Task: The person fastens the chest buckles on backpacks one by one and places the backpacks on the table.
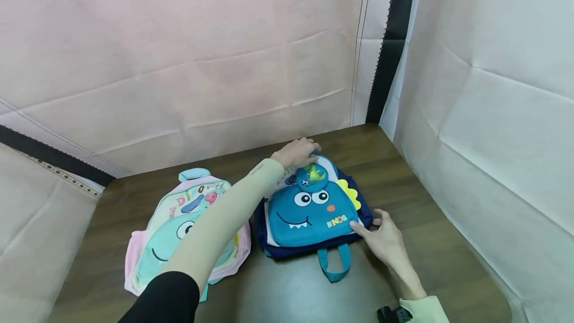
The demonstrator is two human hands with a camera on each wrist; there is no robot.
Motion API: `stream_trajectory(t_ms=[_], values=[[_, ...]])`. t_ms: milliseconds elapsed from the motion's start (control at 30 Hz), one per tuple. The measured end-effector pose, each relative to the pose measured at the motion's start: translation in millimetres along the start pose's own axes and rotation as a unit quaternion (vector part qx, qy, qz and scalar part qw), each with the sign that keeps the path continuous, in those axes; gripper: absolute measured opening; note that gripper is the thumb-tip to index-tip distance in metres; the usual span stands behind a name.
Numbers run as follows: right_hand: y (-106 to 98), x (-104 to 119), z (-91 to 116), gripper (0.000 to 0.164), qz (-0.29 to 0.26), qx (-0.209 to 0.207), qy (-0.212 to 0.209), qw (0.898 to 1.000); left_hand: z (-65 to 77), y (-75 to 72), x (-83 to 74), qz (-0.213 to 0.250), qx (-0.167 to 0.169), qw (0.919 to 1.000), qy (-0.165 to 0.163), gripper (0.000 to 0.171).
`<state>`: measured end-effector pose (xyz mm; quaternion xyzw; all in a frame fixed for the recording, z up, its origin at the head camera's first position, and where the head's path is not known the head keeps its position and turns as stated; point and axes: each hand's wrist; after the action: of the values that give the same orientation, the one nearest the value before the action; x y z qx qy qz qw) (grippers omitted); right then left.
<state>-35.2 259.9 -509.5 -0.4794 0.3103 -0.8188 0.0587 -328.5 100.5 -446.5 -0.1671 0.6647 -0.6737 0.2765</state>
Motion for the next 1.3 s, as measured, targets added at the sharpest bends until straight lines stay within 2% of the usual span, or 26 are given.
stream_trajectory(t_ms=[200,333,467,667,933,1300], values=[[6.4,-0.4,4.1,0.114,0.011,-0.01,0.013,1.0,-7.0,12.8,2.0,0.016,0.043,0.9989,0.003,0.045],[9.1,-1.3,6.6,0.114,0.021,-0.018,0.021,0.999,-8.0,18.0,3.0,0.043,0.066,0.9969,-0.005,0.046],[11.6,0.5,7.1,0.111,0.021,-0.03,0.024,0.999,-9.2,19.7,4.2,0.057,0.066,0.996,-0.017,0.045],[14.7,2.4,5.2,0.107,0.009,-0.046,0.021,0.999,-16.0,21.5,7.3,0.055,0.074,0.9952,-0.031,0.047],[19.7,7.5,3.4,0.103,-0.011,-0.062,0.027,0.998,-21.4,20.0,10.8,0.055,0.082,0.9948,-0.025,0.049],[25.4,9.4,3.9,0.103,-0.006,-0.083,0.023,0.996,-22.2,25.7,13.8,0.103,0.089,0.9893,-0.053,0.05]])
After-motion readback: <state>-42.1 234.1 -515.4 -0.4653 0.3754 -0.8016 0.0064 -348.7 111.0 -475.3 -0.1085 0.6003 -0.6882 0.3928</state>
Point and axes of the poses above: each hand's wrist, its own z-axis away from the middle knuckle, its own y-axis out of the palm, x = y × z, and after that the axes turned 6 degrees about -x, right-handed
